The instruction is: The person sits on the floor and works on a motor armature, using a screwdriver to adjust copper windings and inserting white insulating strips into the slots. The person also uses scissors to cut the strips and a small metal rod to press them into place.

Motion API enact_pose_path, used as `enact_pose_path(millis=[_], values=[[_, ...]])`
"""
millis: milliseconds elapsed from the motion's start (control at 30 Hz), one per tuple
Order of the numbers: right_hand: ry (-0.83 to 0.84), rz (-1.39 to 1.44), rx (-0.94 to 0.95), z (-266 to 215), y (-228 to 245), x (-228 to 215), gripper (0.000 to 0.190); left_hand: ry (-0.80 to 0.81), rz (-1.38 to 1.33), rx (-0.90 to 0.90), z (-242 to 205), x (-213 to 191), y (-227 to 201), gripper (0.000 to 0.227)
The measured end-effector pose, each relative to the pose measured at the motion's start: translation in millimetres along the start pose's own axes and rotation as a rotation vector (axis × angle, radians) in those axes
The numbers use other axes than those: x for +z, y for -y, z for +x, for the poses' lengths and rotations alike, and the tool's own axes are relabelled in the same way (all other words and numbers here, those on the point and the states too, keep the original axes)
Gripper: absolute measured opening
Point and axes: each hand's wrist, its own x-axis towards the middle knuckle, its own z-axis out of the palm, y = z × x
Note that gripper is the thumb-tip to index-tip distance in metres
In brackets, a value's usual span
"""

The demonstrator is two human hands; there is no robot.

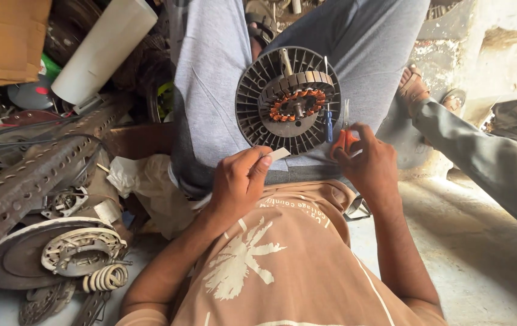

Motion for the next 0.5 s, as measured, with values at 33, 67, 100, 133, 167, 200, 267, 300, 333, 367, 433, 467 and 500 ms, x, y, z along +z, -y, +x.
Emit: enact_pose_path(millis=[33, 67, 100, 133, 167, 200, 267, 300, 333, 367, 433, 467, 500], values=[[-0.011, -0.018, -0.020, 0.5, -4.0, 2.0, 0.041, -0.013, -0.018, 0.000, 0.2, 0.7, -4.1, 0.021], [-0.023, -0.036, -0.040, 1.4, -9.7, 2.8, 0.039, -0.012, -0.028, -0.022, 1.6, 0.5, -7.1, 0.022], [0.020, 0.113, 0.016, 1.4, -16.9, 0.7, 0.037, -0.009, -0.042, -0.044, 3.1, 0.6, -9.7, 0.022], [0.062, 0.263, 0.072, 2.0, -24.3, -2.2, 0.036, -0.006, -0.056, -0.067, 5.2, 0.6, -11.7, 0.023], [0.111, 0.413, 0.127, 2.3, -31.0, -5.7, 0.034, -0.022, -0.083, -0.046, 6.8, 0.8, -13.4, 0.023], [0.136, 0.504, 0.133, 3.5, -37.3, -10.3, 0.035, -0.037, -0.110, -0.025, 9.2, 1.2, -14.0, 0.022], [0.193, 0.689, 0.153, 2.7, -44.6, -16.0, 0.038, -0.050, -0.151, 0.001, 9.8, 2.8, -15.6, 0.022], [0.255, 0.777, 0.057, 0.2, -43.6, -13.4, 0.039, -0.049, -0.164, 0.014, 10.9, 4.1, -16.0, 0.022], [0.317, 0.864, -0.041, -4.7, -40.4, -9.7, 0.040, -0.049, -0.178, 0.026, 11.5, 4.9, -16.2, 0.022], [0.377, 0.948, -0.137, -10.6, -35.9, -6.9, 0.042, -0.044, -0.174, 0.027, 12.0, 5.4, -16.5, 0.022], [0.533, 0.991, -0.207, -25.5, -21.5, 2.6, 0.045, -0.034, -0.165, 0.028, 13.1, 6.2, -16.5, 0.022], [0.575, 0.992, -0.189, -29.8, -14.0, 7.3, 0.044, -0.038, -0.175, 0.024, 14.2, 6.9, -15.9, 0.022], [0.623, 0.994, -0.171, -34.0, -6.6, 12.2, 0.044, -0.044, -0.183, 0.016, 14.0, 6.9, -15.2, 0.022]])
